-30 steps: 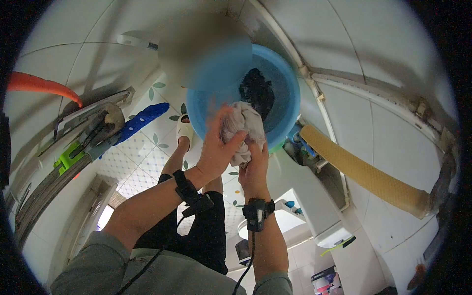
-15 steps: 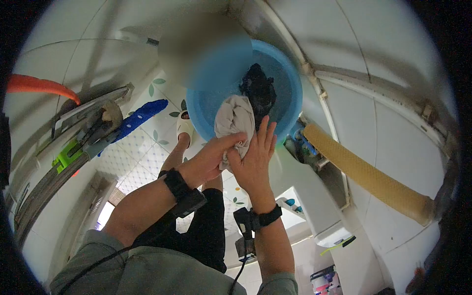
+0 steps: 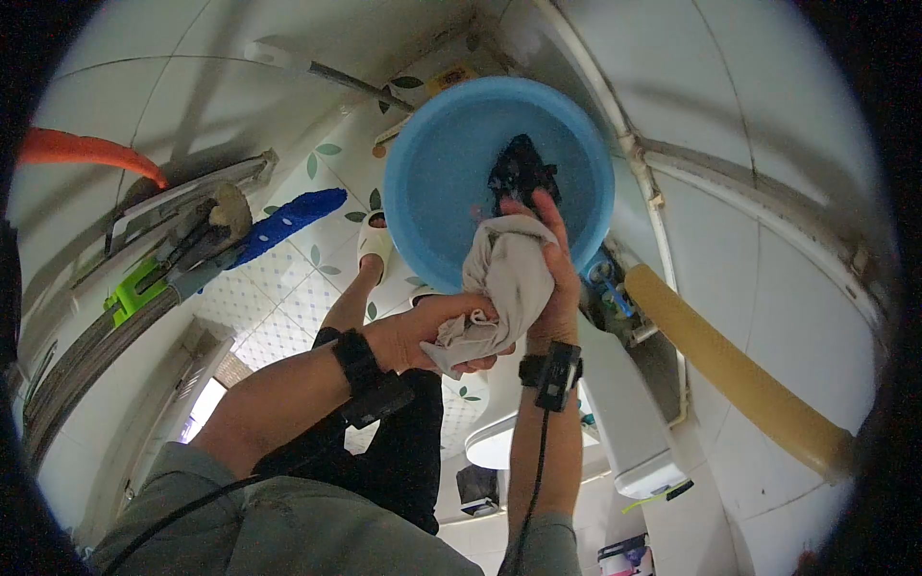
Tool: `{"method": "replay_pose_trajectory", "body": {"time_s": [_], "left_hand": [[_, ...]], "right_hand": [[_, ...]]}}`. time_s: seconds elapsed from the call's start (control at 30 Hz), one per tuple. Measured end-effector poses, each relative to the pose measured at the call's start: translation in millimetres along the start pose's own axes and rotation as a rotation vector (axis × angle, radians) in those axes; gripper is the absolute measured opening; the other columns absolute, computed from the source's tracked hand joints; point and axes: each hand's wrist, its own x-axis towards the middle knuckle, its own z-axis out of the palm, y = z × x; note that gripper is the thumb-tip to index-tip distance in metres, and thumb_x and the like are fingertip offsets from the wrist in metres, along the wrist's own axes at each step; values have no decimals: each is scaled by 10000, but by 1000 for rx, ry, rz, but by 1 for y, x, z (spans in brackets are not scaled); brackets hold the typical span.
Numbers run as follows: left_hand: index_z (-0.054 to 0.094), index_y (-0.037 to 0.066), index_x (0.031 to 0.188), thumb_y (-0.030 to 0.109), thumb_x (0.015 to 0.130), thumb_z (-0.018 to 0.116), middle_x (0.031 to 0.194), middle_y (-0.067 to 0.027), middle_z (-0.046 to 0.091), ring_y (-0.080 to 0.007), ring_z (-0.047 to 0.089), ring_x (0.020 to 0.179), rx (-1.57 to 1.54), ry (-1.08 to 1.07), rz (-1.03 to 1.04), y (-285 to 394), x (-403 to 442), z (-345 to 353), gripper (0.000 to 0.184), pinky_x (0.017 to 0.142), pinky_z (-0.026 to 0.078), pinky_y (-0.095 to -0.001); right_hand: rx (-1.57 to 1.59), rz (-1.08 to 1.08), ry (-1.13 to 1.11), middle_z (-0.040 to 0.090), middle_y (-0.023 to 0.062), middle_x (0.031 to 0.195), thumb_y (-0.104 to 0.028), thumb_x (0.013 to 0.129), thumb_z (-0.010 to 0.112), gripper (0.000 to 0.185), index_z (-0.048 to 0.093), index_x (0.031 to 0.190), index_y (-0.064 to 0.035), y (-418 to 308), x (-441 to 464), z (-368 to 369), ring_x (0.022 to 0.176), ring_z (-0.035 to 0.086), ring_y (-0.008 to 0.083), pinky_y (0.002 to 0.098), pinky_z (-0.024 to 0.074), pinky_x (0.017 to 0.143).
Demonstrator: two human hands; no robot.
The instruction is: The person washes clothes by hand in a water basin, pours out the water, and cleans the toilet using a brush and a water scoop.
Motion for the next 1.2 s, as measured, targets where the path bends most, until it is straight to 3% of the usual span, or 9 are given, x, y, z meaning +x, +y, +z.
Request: {"method": "replay_pose_trajectory", "body": {"time_s": [0.03, 0.23, 0.33, 0.67, 0.7, 0.77, 0.93, 1.07, 1.2], "left_hand": [[556, 2, 1129, 293, 889, 616, 926, -101, 641, -170, 620, 729, 58, 122, 24, 1, -2, 7, 382, 579, 499, -259], [496, -27, 1232, 253, 880, 605, 1073, -143, 638, -225, 631, 951, 783, 411, 383, 18, 17, 23, 463, 842, 493, -328], [440, -28, 1304, 253, 873, 605, 1159, -154, 617, -251, 621, 1023, 1018, 547, 477, 16, 35, 2, 540, 899, 479, -340], [250, 9, 1472, 346, 864, 658, 1434, -196, 394, -279, 469, 1276, 380, 325, 481, 16, -9, 27, 806, 1050, 393, -334], [242, 14, 1475, 378, 845, 675, 1433, -193, 393, -283, 469, 1277, 600, 377, 500, 12, -9, 28, 846, 1056, 389, -343], [225, 26, 1481, 443, 809, 710, 1432, -188, 390, -292, 470, 1279, 1041, 484, 529, 3, -6, 25, 928, 1069, 382, -359], [293, 60, 1441, 469, 779, 753, 1283, -136, 488, -224, 528, 1142, 671, 264, 227, 16, -21, 24, 904, 889, 507, -314], [268, 4, 1457, 462, 737, 797, 1266, -179, 542, -203, 572, 1049, 281, 104, -30, 10, -18, 16, 1004, 747, 532, -343], [309, -11, 1424, 432, 783, 770, 1229, -184, 563, -231, 569, 1095, 562, 192, 39, 12, -25, 35, 905, 867, 491, -342]], "right_hand": [[-100, 92, 122, 627, 145, 1139, -238, 831, 633, 490, 504, 1272, -67, -11, 2, -2, 1013, 631, 267, 375, 517, 916], [-554, 77, 311, 643, 68, 930, -151, 862, 570, 247, 587, 1091, -59, -15, 25, -3, 782, 614, 160, 300, 502, 694], [-1117, -45, 320, 621, 47, 896, -157, 881, 549, 200, 603, 1045, -58, -8, 39, -5, 736, 577, 131, 266, 472, 659], [-504, 11, 499, 601, 74, 1035, -203, 905, 630, 291, 543, 1152, -76, -16, 10, 18, 885, 578, 154, 296, 485, 765], [-540, 18, 478, 590, 91, 1102, -222, 907, 636, 359, 522, 1219, -85, -15, 7, 22, 944, 581, 174, 306, 485, 806], [-597, 33, 310, 534, 122, 1247, -274, 903, 646, 518, 443, 1351, -109, -19, 1, 29, 1080, 559, 219, 335, 475, 892], [-261, 148, -131, 301, 154, 1524, -420, 847, 671, 901, 157, 1545, -171, -44, -4, -3, 1343, 408, 327, 443, 400, 1066], [114, 156, -135, 376, 183, 1464, -441, 815, 680, 859, 256, 1499, -141, -23, -3, -1, 1299, 451, 356, 476, 419, 1046], [30, 126, -11, 570, 175, 1198, -352, 831, 656, 554, 497, 1289, -82, -20, -7, 2, 1072, 583, 315, 436, 508, 872]]}}
